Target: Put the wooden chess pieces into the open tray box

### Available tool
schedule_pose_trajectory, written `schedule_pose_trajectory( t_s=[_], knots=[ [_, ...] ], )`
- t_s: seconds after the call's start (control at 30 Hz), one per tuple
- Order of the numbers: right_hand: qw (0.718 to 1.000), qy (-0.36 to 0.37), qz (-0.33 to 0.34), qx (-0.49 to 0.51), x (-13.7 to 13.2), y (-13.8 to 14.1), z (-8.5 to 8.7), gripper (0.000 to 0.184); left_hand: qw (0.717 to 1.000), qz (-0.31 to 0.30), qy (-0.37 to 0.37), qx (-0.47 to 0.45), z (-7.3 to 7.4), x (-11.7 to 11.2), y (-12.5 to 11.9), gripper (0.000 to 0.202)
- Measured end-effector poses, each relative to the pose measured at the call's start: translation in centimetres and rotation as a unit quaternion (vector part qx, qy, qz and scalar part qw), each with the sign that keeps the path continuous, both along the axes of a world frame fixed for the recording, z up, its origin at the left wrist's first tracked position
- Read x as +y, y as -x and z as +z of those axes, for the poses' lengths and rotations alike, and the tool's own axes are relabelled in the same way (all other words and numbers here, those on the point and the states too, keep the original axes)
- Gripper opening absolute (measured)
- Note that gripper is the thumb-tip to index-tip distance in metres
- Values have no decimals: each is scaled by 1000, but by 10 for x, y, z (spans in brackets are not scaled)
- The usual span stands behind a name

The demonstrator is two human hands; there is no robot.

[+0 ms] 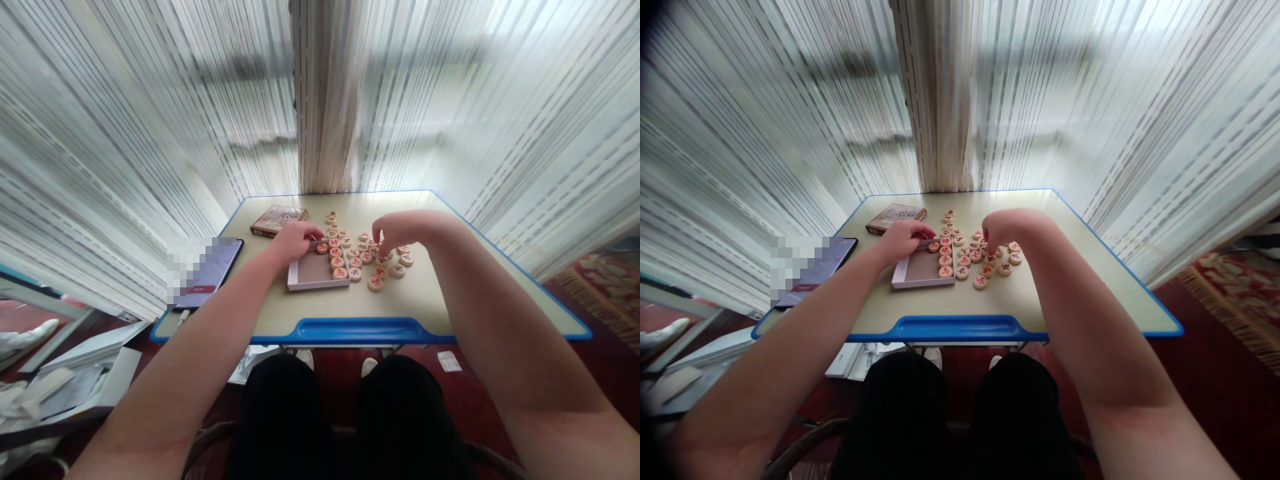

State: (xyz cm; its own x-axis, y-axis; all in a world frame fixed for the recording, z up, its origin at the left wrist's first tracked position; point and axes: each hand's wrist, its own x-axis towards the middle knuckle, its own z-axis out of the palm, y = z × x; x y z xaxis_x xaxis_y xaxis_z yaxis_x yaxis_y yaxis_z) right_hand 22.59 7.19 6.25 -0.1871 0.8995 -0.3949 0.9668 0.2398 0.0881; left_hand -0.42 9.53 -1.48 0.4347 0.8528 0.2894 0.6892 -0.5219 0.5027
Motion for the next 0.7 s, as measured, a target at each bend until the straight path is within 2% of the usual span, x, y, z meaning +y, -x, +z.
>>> schedule_pose_trajectory(
  t_s=[0.2, 0.33, 0.53, 0.7],
  knots=[
    [998, 23, 37, 46, 1, 4, -8, 45, 999, 9, 28, -15, 2, -1, -2, 38],
    [998, 18, 41, 34, 0, 12, -14, 47, 999, 4, 48, -15, 4, -1, -2, 36],
    [997, 3, 81, 10, -5, 22, -15, 46, 999, -7, 47, 4, 8, -3, -1, 38],
    [996, 7, 82, 20, -5, 23, -18, 41, 999, -8, 46, 3, 9, -6, 0, 38]
  ],
)
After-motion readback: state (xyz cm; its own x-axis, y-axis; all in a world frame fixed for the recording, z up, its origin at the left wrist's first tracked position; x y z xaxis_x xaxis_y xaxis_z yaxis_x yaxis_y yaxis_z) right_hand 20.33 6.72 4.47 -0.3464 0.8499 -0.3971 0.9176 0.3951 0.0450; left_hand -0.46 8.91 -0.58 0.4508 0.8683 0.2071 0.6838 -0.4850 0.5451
